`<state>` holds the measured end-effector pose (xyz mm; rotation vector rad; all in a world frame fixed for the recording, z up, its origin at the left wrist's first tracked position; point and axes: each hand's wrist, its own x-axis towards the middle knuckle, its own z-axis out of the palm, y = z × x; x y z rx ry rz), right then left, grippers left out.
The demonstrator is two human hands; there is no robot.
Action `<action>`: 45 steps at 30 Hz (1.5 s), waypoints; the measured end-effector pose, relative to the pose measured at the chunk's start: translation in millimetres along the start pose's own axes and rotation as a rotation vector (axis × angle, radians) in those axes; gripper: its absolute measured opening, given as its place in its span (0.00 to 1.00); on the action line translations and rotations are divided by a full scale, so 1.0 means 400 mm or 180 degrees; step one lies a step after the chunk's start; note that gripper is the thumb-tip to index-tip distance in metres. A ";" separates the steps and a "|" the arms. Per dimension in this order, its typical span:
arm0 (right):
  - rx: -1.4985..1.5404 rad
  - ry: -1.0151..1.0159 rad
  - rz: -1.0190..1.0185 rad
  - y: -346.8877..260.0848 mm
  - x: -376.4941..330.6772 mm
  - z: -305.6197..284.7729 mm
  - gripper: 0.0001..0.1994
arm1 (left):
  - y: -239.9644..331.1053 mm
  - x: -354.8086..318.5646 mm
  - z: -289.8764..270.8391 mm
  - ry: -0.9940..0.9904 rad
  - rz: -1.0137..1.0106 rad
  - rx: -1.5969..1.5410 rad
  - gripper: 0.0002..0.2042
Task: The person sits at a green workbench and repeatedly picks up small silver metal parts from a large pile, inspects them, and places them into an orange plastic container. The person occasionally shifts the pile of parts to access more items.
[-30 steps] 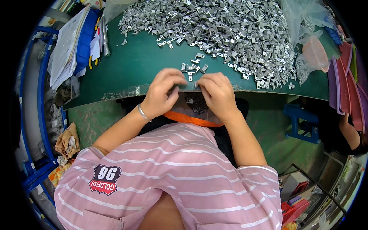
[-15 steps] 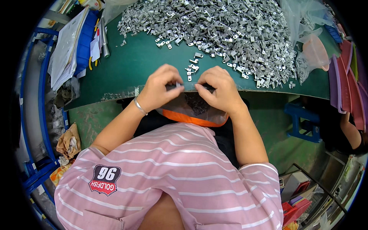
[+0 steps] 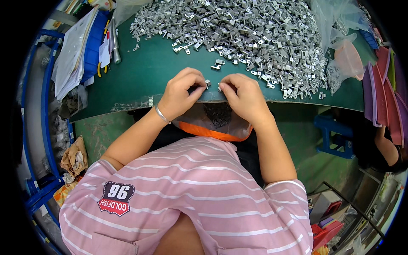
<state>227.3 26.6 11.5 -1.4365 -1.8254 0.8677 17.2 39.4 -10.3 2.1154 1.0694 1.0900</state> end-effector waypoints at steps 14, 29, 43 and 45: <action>0.0231 -0.0116 0.0309 -0.002 0.048 0.001 0.04 | 0.019 0.003 -0.022 0.0019 -0.1047 -0.0460 0.09; -0.0636 -0.0315 -0.0473 -0.003 0.074 -0.008 0.14 | 0.040 -0.021 -0.078 -0.0168 -0.0756 0.0079 0.12; -0.0561 0.0243 -0.2054 0.007 0.026 -0.017 0.14 | -0.020 0.068 -0.076 0.0176 0.0846 0.0758 0.14; -0.1033 0.0664 -0.2273 -0.015 0.174 -0.049 0.15 | -0.060 0.198 -0.095 0.0588 0.0938 0.1039 0.16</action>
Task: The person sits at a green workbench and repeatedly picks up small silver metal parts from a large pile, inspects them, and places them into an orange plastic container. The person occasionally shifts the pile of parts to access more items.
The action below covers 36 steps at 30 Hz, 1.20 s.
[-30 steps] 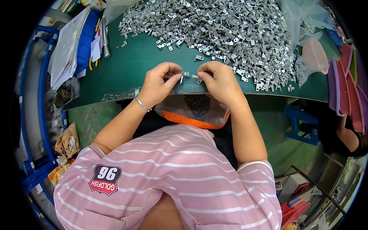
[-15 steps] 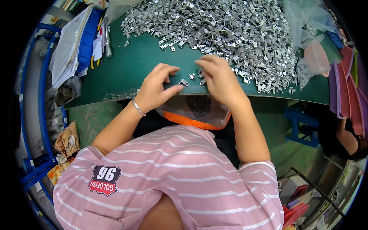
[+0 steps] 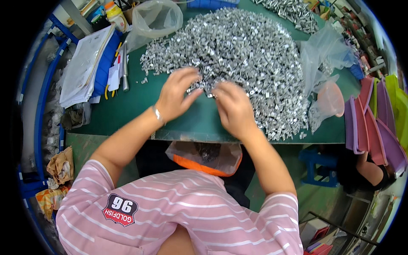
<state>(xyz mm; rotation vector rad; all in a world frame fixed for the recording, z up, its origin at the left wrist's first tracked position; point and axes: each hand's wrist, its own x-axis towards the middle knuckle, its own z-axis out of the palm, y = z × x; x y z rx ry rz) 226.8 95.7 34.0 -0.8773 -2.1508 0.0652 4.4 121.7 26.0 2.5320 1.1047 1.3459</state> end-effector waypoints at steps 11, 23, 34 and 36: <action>-0.1069 -0.0350 0.0841 0.288 0.325 0.093 0.19 | -0.228 0.325 0.152 -0.0637 -0.1358 0.0592 0.30; -0.0811 0.0352 0.0222 0.148 0.209 0.090 0.28 | -0.102 0.162 0.107 0.0142 -0.0285 0.0501 0.33; -0.0692 0.0652 0.0554 -0.008 0.042 0.139 0.32 | -0.007 -0.038 0.095 -0.0024 -0.0269 0.0236 0.41; -0.0697 0.0631 0.0659 -0.031 0.004 0.145 0.32 | 0.008 -0.064 0.084 -0.0322 -0.0249 0.0308 0.42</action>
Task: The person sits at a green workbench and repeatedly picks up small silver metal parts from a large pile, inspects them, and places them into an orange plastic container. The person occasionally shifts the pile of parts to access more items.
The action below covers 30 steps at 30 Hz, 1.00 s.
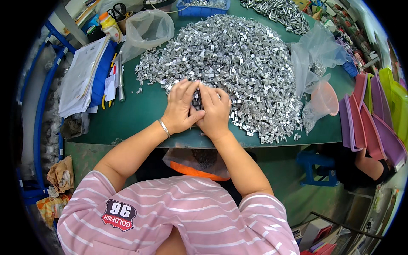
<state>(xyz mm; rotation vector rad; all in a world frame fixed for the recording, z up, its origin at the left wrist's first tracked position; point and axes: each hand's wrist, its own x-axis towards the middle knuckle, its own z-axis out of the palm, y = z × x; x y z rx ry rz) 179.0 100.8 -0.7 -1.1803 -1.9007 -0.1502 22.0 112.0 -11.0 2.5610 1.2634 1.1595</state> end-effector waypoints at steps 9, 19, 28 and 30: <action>0.0149 -0.0212 0.0063 -0.002 -0.094 -0.055 0.25 | 0.057 -0.093 0.003 -0.0517 -0.0146 -0.0080 0.40; 0.1059 -0.0267 0.0679 -0.013 -0.198 -0.212 0.08 | 0.119 -0.151 -0.095 -0.0137 -0.0283 -0.0529 0.14; 0.1160 -0.0456 0.0727 -0.050 -0.241 -0.182 0.10 | 0.154 -0.174 -0.053 -0.0408 -0.0464 -0.1234 0.07; 0.0974 -0.0260 0.0970 -0.040 -0.237 -0.193 0.10 | 0.171 -0.177 -0.069 -0.0514 -0.1393 -0.1860 0.05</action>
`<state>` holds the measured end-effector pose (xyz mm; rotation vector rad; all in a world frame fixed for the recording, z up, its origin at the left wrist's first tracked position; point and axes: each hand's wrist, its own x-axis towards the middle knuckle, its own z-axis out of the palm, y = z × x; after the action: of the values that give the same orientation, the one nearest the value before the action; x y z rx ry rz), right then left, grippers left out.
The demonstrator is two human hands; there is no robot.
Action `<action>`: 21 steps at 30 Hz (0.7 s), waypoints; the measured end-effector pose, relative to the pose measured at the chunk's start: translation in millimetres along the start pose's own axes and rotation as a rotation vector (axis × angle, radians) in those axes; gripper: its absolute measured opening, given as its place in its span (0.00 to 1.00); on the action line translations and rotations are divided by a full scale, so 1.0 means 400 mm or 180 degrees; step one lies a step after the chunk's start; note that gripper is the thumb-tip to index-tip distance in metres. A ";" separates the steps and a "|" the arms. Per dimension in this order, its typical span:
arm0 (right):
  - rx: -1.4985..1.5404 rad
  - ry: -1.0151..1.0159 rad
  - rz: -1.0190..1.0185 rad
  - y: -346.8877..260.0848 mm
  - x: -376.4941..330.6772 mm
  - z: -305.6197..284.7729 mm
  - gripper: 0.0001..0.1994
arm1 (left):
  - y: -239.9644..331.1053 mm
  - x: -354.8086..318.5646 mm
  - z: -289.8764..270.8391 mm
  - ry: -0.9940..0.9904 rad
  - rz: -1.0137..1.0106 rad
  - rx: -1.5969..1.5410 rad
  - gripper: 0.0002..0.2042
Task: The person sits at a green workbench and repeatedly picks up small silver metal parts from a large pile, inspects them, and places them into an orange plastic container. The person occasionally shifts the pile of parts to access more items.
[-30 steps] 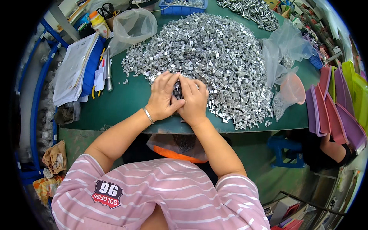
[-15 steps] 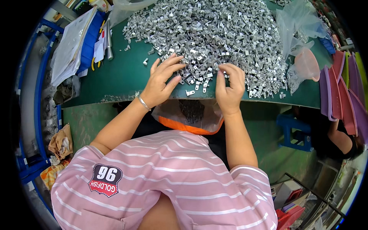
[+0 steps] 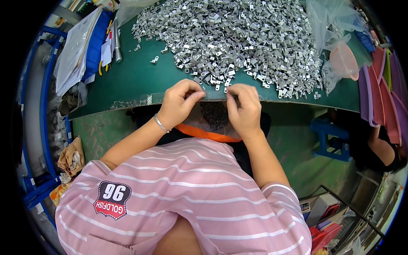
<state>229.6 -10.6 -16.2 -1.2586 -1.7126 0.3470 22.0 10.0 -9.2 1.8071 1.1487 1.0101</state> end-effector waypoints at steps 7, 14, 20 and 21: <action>-0.0167 -0.0237 -0.0405 0.025 0.006 0.018 0.11 | 0.019 0.022 -0.006 -0.0107 -0.1916 -0.2783 0.05; 0.0682 -0.0412 0.0192 -0.020 -0.016 -0.006 0.07 | 0.009 -0.008 -0.041 -0.0945 -0.1572 -0.1809 0.04; -0.0103 -0.0148 -0.0244 -0.020 0.030 0.050 0.11 | 0.005 0.028 -0.013 0.0332 0.0629 0.1129 0.11; -0.0311 -0.0135 -0.0302 -0.018 0.047 0.065 0.12 | -0.006 0.040 -0.009 0.0379 0.0718 0.1313 0.11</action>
<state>204.1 9.8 -14.9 -1.2425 -1.8375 0.2381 22.6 26.4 -6.5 2.2682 1.3211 1.0780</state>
